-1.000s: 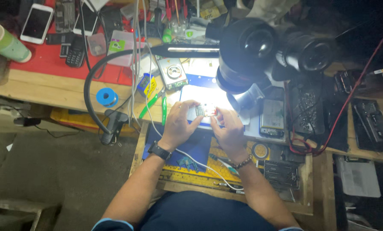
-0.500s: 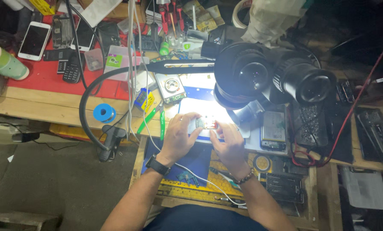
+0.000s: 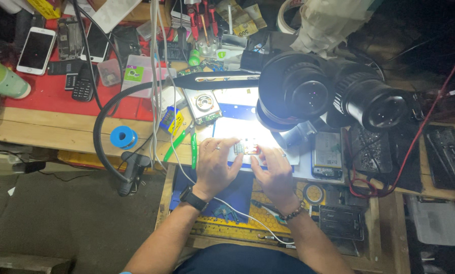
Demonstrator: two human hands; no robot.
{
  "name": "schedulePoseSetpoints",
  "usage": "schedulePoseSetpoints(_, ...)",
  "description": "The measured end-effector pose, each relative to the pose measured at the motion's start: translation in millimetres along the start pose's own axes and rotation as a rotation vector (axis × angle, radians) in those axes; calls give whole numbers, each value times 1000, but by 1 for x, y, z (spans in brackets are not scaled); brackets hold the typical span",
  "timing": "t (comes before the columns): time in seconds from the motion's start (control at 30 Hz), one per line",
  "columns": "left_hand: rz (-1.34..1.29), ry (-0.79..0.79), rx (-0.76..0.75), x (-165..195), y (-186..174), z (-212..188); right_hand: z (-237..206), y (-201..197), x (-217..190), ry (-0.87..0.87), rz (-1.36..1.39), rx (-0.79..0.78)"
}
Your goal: The person removes a small circuit board from a disassembled smartphone and places the phone on the workbench. They then hold the circuit board under a microscope, turning it over to view both sides. Finally, they pick up a white cable and connect it to the circuit board.
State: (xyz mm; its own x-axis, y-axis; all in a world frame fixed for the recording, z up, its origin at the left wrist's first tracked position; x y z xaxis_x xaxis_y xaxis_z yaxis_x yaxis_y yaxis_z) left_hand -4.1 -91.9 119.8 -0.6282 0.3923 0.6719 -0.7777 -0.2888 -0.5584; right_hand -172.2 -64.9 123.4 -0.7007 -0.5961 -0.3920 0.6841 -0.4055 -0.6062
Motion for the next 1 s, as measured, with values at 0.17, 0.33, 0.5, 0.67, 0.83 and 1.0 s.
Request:
schedulePoseSetpoints(0.17, 7, -12, -1, -3, -4, -2, 1, 2, -6, -2, -21, -28)
schedulePoseSetpoints(0.33, 14, -4, -3, -6, -6, -2, 3, 4, -10, 15, -17, -26)
schedulePoseSetpoints(0.5, 18, 18, -8, -5, -7, -4, 3, 4, -12, 10, -9, -28)
schedulePoseSetpoints(0.67, 24, 30, -6, -3, -7, -7, -3, 1, -12, 20, -1, -23)
schedulePoseSetpoints(0.83, 11, 12, 20, -6, -8, -10, -3, 4, -13, -10, -9, -34)
schedulePoseSetpoints(1.0, 6, -40, -30, -23, 9, -13, -14, 16, 1, -26, -8, -14)
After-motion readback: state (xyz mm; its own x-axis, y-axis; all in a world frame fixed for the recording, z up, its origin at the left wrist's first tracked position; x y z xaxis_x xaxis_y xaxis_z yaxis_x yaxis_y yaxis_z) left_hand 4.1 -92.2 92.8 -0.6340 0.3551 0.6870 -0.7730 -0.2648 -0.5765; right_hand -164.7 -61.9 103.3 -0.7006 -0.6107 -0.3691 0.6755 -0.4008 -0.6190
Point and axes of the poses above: each hand's wrist, its own z-axis towards the middle knuckle, its own y-axis out of the palm, x = y × z, the point moved 3 cm from there along z, towards the middle knuckle, and after that the axes turned 13 degrees about -y, right-handed, at the moved point
